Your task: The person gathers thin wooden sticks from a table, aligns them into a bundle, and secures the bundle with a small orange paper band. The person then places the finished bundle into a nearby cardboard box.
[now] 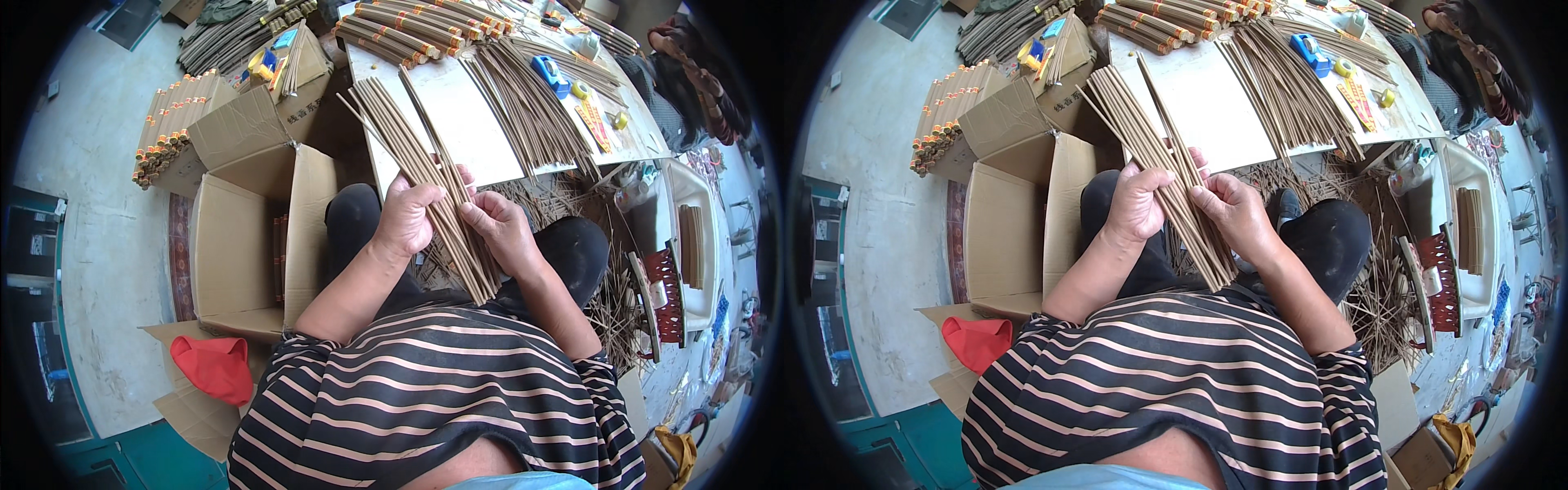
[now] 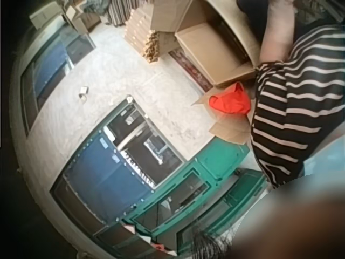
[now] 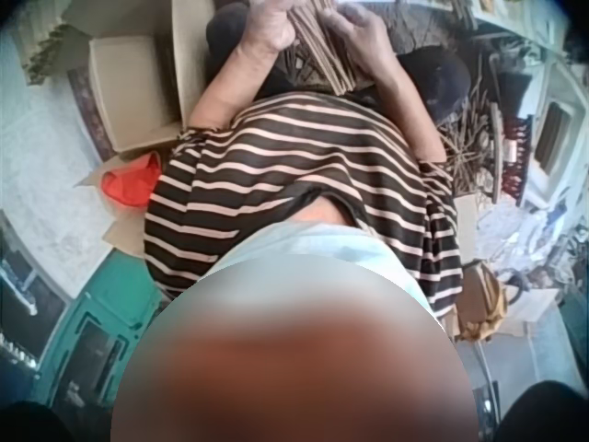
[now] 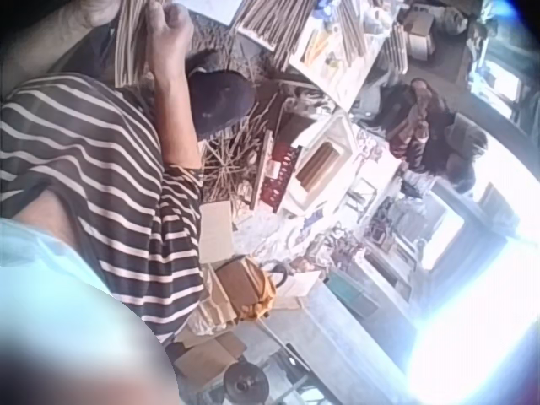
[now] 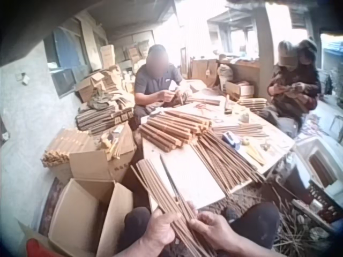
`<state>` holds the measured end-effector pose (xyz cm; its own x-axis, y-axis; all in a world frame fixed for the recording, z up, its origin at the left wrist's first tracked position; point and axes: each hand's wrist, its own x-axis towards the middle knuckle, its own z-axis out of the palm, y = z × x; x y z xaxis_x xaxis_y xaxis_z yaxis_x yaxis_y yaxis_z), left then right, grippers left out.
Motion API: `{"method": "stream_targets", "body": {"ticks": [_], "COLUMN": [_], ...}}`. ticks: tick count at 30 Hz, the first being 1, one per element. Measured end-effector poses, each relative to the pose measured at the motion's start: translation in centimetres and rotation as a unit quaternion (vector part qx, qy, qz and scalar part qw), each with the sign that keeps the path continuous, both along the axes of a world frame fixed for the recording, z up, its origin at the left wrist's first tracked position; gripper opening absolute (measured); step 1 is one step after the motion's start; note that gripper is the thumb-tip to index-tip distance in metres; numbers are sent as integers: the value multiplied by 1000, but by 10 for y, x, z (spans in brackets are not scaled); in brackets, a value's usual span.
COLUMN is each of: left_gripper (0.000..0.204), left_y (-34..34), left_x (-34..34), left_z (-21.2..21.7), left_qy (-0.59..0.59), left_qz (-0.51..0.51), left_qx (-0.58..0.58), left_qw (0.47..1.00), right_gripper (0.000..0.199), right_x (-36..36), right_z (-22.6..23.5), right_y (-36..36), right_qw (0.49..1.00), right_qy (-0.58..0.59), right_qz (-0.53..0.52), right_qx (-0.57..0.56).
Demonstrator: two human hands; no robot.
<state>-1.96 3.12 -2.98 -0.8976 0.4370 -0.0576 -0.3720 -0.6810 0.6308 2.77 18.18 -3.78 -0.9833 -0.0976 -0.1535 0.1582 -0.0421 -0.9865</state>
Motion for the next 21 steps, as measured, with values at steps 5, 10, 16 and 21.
{"method": "stream_targets", "body": {"ticks": [5,10,16,21], "left_gripper": [46,42,31,28], "left_y": [1,2,0,0], "left_x": [1,0,-2,-2], "left_z": [2,1,-8,-8], "left_qy": [-10,2,0,-17], "left_qz": [6,11,3,-3], "left_qx": [0,-1,14,32], "left_qw": [1000,1000,1000,999], "right_gripper": [23,23,26,24], "right_x": [1,0,-1,-1], "right_z": [2,2,-1,-3], "right_y": [-1,0,0,1], "right_qw": [1000,1000,999,997], "right_qy": [4,15,23,22], "right_qz": [-4,-3,-7,-2], "right_qx": [-5,25,44,68]}}
